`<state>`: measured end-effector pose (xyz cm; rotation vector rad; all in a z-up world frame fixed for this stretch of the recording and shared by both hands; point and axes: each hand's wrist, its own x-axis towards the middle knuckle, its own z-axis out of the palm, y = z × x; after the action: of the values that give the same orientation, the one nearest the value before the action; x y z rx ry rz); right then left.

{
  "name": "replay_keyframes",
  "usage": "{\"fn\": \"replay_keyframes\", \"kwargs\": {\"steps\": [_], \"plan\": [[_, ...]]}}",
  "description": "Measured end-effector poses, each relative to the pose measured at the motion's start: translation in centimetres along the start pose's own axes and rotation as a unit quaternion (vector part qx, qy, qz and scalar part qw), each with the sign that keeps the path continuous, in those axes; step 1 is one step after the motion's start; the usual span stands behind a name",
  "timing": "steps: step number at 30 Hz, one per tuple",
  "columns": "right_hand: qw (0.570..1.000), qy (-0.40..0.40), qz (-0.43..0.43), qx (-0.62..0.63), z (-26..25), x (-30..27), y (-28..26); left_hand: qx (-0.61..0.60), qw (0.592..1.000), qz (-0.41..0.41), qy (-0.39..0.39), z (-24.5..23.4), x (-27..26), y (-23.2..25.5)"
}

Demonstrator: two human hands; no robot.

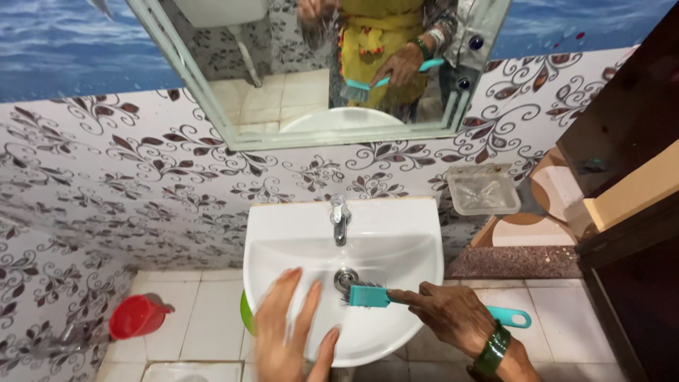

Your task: The person scrubs the faucet and the basin of a white sink using a blue brush, then rinses the surfaces with water from the faucet.

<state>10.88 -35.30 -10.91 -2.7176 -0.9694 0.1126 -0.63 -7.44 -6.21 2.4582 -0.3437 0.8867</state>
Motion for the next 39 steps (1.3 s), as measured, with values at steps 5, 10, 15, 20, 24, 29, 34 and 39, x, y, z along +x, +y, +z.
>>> {"fn": "replay_keyframes", "kwargs": {"steps": [5, 10, 15, 20, 24, 29, 34, 39], "plan": [[1.0, 0.022, -0.005, 0.008, -0.2, -0.1, 0.0, -0.017, 0.983, -0.067, -0.169, 5.8, -2.1, -1.3], [0.999, 0.01, -0.03, 0.015, 0.3, 0.0, -1.1, -0.075, 0.976, -0.109, -0.174, 5.6, -2.2, -1.5], [0.999, 0.023, -0.048, -0.01, 1.2, 0.3, -2.0, -0.025, 0.986, -0.075, -0.148, 6.2, -2.0, -2.2], [0.996, 0.046, -0.067, -0.028, 2.6, 1.1, -2.5, 0.092, 0.991, 0.001, -0.101, 9.0, -2.7, -3.9], [0.999, -0.036, -0.002, -0.033, 3.6, 2.2, -1.4, 0.087, 0.991, 0.024, -0.101, 10.4, -1.7, -5.4], [0.995, -0.017, 0.039, -0.085, 5.1, 4.5, 1.8, 0.053, 0.983, 0.126, -0.121, 14.4, 3.1, -7.2], [0.985, 0.026, 0.022, -0.169, 5.1, 7.5, 6.1, 0.094, 0.976, 0.076, -0.182, 21.6, 7.2, -9.9], [0.99, 0.011, 0.046, -0.133, 4.2, 9.3, 7.5, 0.162, 0.948, 0.165, -0.219, 25.4, 8.5, -12.6]]}}
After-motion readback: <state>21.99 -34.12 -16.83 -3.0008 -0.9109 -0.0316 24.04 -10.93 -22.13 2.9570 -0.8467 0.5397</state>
